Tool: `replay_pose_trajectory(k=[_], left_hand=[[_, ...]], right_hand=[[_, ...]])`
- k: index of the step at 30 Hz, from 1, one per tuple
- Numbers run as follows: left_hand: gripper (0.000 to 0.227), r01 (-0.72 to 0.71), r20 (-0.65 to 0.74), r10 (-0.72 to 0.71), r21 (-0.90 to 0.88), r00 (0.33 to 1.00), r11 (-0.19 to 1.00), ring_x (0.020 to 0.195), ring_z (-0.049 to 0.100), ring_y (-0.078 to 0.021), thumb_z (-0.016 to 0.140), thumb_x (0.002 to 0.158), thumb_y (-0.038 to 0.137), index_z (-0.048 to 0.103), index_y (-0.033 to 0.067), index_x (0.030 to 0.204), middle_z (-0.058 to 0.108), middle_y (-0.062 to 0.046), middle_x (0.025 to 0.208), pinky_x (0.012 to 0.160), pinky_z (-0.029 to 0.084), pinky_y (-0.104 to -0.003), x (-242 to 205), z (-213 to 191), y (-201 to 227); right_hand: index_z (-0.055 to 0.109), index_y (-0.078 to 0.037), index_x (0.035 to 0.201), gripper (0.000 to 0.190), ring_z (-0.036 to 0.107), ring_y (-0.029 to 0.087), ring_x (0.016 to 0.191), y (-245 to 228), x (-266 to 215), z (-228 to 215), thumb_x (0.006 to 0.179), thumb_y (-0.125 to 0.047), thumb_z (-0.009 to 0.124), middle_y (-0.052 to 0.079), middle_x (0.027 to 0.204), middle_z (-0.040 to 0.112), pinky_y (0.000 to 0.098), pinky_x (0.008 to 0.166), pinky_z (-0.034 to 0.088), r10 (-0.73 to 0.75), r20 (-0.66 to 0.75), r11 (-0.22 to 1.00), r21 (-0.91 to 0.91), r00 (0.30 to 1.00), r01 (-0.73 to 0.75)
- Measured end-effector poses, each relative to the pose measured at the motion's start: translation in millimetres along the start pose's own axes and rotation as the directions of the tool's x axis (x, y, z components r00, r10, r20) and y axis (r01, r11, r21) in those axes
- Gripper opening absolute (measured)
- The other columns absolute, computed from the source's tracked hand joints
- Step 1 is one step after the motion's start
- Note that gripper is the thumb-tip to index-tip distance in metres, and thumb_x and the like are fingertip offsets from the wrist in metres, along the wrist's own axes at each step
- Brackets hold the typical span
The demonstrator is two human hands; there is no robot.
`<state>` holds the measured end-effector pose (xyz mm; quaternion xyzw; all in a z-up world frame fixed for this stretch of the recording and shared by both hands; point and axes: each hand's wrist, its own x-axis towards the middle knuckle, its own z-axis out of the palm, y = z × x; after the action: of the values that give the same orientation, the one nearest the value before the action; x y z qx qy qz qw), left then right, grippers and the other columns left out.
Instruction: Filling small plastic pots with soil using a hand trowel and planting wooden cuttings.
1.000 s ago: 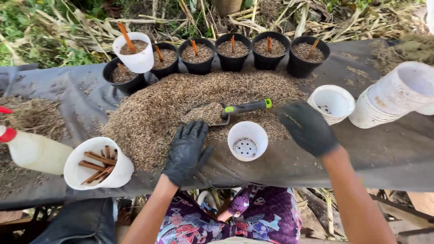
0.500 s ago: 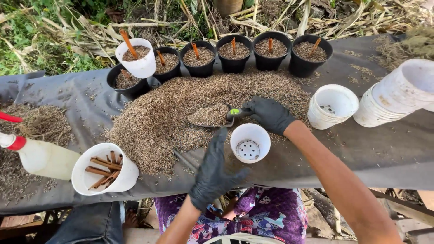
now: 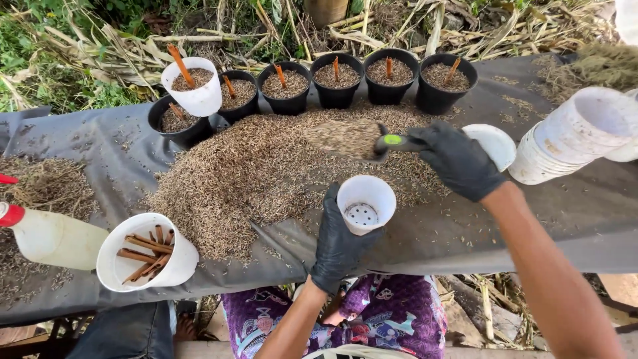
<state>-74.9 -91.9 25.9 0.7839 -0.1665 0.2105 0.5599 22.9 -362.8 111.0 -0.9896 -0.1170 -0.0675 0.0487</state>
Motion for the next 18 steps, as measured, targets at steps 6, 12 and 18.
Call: replay_pose_trajectory(k=[6,12,18], left_hand=[[0.117,-0.092,-0.148,0.115,0.153,0.982,0.984,0.133,0.053,-0.0445,0.096,0.073,0.025,0.018,0.0112,0.159,0.048,-0.028,0.148,0.103,0.055,-0.058,7,-19,-16],[0.121,-0.116,-0.121,0.134,0.148,0.984,0.982,0.135,0.052,-0.04,0.1,0.069,0.016,0.021,0.0099,0.161,0.049,-0.022,0.147,0.111,0.046,-0.053,11,-20,-19],[0.116,-0.145,-0.112,0.167,0.179,0.98,0.973,0.133,0.057,-0.0416,0.095,0.075,0.028,0.018,0.0074,0.16,0.048,-0.025,0.15,0.107,0.053,-0.051,8,-2,-16]], right_hand=[[0.063,-0.017,0.141,0.043,0.07,0.036,0.087,47,-34,-21,0.099,-0.018,0.064,0.013,0.114,0.069,0.0504,0.077,0.059,-0.261,-0.143,0.965,-0.058,0.955,0.255],[0.065,-0.03,0.14,0.047,0.071,0.026,0.101,13,-31,-59,0.095,-0.018,0.065,-0.003,0.126,0.071,0.0412,0.098,0.044,-0.418,-0.151,0.859,-0.387,0.896,0.336],[0.061,-0.022,0.082,0.021,0.059,0.007,0.066,-107,-25,-115,0.103,-0.022,0.063,-0.013,0.068,0.052,0.0327,0.121,0.045,-0.381,-0.263,0.348,0.847,0.886,0.401]])
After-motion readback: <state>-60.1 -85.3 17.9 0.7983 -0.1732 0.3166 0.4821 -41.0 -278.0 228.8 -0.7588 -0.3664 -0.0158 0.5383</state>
